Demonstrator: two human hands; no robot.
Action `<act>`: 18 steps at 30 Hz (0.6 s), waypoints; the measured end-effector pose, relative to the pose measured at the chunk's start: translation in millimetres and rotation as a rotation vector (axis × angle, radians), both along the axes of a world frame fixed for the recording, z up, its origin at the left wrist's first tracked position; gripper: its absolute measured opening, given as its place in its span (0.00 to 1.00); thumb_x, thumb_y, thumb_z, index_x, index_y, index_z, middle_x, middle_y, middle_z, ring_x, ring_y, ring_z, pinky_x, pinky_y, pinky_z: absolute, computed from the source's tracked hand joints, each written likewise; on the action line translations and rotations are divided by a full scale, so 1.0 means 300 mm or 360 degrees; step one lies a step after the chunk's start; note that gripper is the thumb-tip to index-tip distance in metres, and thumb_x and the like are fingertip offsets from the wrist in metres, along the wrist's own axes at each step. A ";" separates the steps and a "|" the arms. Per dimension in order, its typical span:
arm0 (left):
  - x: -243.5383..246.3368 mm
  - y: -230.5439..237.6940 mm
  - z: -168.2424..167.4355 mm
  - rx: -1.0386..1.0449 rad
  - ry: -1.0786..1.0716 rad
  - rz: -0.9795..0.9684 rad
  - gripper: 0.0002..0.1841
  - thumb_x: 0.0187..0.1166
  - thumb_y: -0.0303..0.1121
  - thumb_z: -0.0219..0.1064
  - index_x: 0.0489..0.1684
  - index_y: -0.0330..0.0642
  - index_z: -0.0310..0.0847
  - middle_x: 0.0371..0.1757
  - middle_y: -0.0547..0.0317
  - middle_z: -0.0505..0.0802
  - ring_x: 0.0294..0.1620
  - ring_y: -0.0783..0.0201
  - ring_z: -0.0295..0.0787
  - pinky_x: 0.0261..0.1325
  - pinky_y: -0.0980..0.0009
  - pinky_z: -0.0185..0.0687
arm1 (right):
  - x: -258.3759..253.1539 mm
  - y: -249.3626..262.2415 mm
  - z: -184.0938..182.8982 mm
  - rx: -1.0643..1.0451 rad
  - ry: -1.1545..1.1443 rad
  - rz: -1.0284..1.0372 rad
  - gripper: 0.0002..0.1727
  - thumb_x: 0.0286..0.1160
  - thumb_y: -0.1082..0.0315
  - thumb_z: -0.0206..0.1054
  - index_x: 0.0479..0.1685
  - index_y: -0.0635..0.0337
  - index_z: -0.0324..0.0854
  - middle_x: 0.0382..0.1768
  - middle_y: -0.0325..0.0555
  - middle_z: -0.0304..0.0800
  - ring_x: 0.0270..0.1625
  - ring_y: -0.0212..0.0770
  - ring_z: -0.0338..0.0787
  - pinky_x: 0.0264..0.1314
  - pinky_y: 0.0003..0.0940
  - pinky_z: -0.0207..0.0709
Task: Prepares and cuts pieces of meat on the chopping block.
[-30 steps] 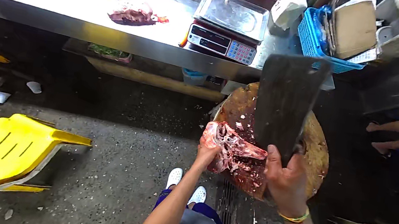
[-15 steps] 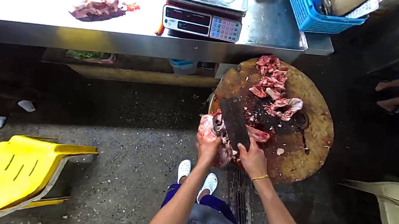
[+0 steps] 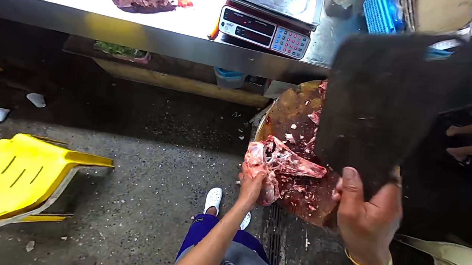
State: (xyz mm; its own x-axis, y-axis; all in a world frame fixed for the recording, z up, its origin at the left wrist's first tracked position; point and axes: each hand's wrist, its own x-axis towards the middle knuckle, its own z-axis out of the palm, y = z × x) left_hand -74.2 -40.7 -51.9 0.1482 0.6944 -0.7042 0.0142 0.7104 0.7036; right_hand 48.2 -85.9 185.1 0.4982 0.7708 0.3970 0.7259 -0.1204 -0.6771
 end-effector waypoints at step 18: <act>0.006 0.029 0.060 0.0240 0.0618 -0.0461 0.62 0.56 0.41 0.84 0.96 0.44 0.42 0.83 0.29 0.68 0.79 0.37 0.72 0.76 0.43 0.76 | 0.181 -0.150 -0.510 -0.1682 0.0356 -0.0320 0.32 0.80 0.47 0.68 0.81 0.48 0.74 0.53 0.61 0.93 0.58 0.64 0.92 0.61 0.69 0.79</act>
